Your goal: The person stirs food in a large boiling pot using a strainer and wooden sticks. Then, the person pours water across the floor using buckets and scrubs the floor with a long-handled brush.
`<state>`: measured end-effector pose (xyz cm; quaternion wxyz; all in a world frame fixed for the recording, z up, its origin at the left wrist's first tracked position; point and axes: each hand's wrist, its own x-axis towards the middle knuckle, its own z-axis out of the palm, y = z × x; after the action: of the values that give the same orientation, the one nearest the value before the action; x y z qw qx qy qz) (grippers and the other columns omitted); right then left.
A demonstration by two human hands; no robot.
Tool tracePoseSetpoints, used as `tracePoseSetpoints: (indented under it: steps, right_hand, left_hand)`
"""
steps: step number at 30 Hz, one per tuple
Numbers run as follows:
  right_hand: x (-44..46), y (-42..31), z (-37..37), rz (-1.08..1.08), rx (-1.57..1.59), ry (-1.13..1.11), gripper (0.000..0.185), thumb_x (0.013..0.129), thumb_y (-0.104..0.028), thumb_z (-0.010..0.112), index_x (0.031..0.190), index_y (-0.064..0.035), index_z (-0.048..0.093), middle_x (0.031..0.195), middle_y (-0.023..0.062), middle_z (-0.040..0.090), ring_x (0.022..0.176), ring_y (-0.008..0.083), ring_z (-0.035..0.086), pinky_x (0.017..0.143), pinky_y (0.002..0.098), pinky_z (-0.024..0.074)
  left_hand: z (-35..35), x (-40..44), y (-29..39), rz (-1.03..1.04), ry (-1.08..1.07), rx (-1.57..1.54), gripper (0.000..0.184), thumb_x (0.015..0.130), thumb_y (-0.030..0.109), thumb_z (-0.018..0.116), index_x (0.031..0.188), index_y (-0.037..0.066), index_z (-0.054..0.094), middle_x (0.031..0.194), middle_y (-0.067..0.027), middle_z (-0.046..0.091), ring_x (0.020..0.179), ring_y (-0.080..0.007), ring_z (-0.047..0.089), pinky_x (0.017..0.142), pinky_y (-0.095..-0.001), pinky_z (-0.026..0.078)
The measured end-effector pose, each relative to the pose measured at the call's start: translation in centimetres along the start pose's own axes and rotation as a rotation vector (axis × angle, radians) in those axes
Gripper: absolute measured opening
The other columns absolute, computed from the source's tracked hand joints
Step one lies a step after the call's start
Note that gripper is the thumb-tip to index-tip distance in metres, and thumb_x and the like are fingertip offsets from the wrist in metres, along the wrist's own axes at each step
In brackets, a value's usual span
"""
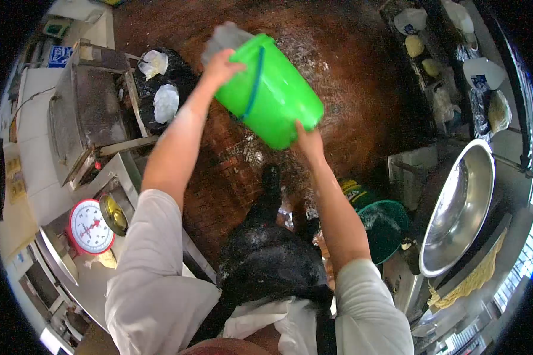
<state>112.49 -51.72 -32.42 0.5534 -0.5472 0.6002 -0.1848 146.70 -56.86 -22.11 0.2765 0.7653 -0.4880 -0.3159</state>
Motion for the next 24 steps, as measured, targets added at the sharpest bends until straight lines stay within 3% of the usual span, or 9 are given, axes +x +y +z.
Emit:
tracePoseSetpoints:
  steps: [3, 4, 6, 8, 11, 14, 16, 20, 24]
  right_hand:
    - [4.1, -5.3, 3.7, 0.127, 0.139, -0.074, 0.047, 0.092, -0.038, 0.064, 0.107, 0.0068, 0.065, 0.092, 0.0170, 0.071, 0.083, 0.0254, 0.071, 0.064, 0.0379, 0.0563]
    - [4.5, -7.2, 4.6, 0.192, 0.256, -0.101, 0.047, 0.091, -0.036, 0.065, 0.105, 0.0087, 0.065, 0.091, 0.0173, 0.070, 0.082, 0.0255, 0.071, 0.063, 0.0370, 0.0574]
    - [7.4, -7.0, 6.5, 0.207, 0.308, -0.192, 0.046, 0.096, -0.036, 0.060, 0.115, 0.0061, 0.058, 0.084, 0.0127, 0.066, 0.073, 0.0240, 0.069, 0.064, 0.0374, 0.0576]
    - [8.0, -7.1, 7.6, 0.262, 0.510, -0.242, 0.045, 0.096, -0.030, 0.059, 0.118, 0.0091, 0.054, 0.093, 0.0139, 0.063, 0.079, 0.0240, 0.067, 0.067, 0.0369, 0.0595]
    - [7.0, -8.5, 8.1, 0.319, 0.640, -0.215, 0.045, 0.097, -0.026, 0.057, 0.123, 0.0104, 0.049, 0.110, 0.0169, 0.058, 0.090, 0.0261, 0.066, 0.074, 0.0353, 0.0605]
    - [7.4, -4.1, 7.6, 0.394, 0.728, -0.297, 0.045, 0.097, -0.022, 0.055, 0.128, 0.0081, 0.045, 0.121, 0.0192, 0.058, 0.096, 0.0283, 0.066, 0.077, 0.0369, 0.0610]
    - [4.9, -2.5, 5.6, 0.404, 0.755, -0.263, 0.049, 0.097, -0.024, 0.056, 0.132, 0.0072, 0.042, 0.123, 0.0191, 0.057, 0.095, 0.0290, 0.066, 0.077, 0.0368, 0.0609]
    - [0.0, 8.0, -0.4, 0.411, 0.705, -0.162, 0.054, 0.097, -0.033, 0.059, 0.135, 0.0036, 0.045, 0.124, 0.0158, 0.058, 0.095, 0.0237, 0.066, 0.075, 0.0335, 0.0600]
    - [-9.5, 12.8, -10.1, 0.515, 0.367, 0.040, 0.040, 0.095, -0.034, 0.064, 0.112, 0.0010, 0.056, 0.093, 0.0090, 0.064, 0.072, 0.0180, 0.065, 0.060, 0.0284, 0.0545]
  left_hand:
    - [-4.0, 4.1, -1.2, 0.006, 0.069, 0.068, 0.061, 0.072, 0.033, 0.080, 0.120, 0.000, 0.062, 0.107, -0.0162, 0.071, 0.095, -0.0245, 0.068, 0.083, -0.0364, 0.053]
    - [-4.0, 7.0, -4.1, 0.114, 0.178, 0.097, 0.049, 0.072, 0.036, 0.078, 0.109, 0.006, 0.066, 0.090, -0.0144, 0.071, 0.081, -0.0253, 0.070, 0.075, -0.0383, 0.054]
    - [-6.1, 8.3, -3.1, 0.119, 0.094, 0.034, 0.043, 0.074, 0.031, 0.076, 0.106, 0.005, 0.066, 0.089, -0.0145, 0.071, 0.081, -0.0271, 0.070, 0.076, -0.0394, 0.053]
    - [-7.1, 9.1, -1.8, 0.153, 0.090, 0.098, 0.041, 0.076, 0.028, 0.077, 0.108, 0.006, 0.066, 0.087, -0.0106, 0.072, 0.075, -0.0200, 0.069, 0.075, -0.0370, 0.054]
    - [-6.6, 8.0, 0.5, 0.197, 0.079, 0.145, 0.042, 0.075, 0.028, 0.078, 0.109, 0.005, 0.066, 0.091, -0.0144, 0.072, 0.080, -0.0259, 0.070, 0.076, -0.0384, 0.054]
    - [-3.0, 4.0, 3.4, 0.328, 0.213, 0.296, 0.047, 0.075, 0.029, 0.079, 0.113, 0.006, 0.064, 0.097, -0.0182, 0.071, 0.088, -0.0331, 0.069, 0.080, -0.0412, 0.054]
    - [-0.5, 0.0, 7.1, 0.197, 0.101, 0.378, 0.053, 0.075, 0.032, 0.079, 0.118, 0.007, 0.062, 0.101, -0.0208, 0.069, 0.094, -0.0374, 0.067, 0.082, -0.0442, 0.053]
    - [7.3, -6.4, 8.4, 0.257, 0.007, 0.229, 0.045, 0.079, 0.026, 0.073, 0.116, 0.008, 0.057, 0.085, -0.0178, 0.069, 0.081, -0.0384, 0.067, 0.071, -0.0496, 0.053]
    - [15.2, -11.7, 9.0, 0.053, -0.254, -0.004, 0.049, 0.079, 0.029, 0.075, 0.119, 0.008, 0.058, 0.094, -0.0181, 0.070, 0.086, -0.0374, 0.068, 0.075, -0.0477, 0.053]
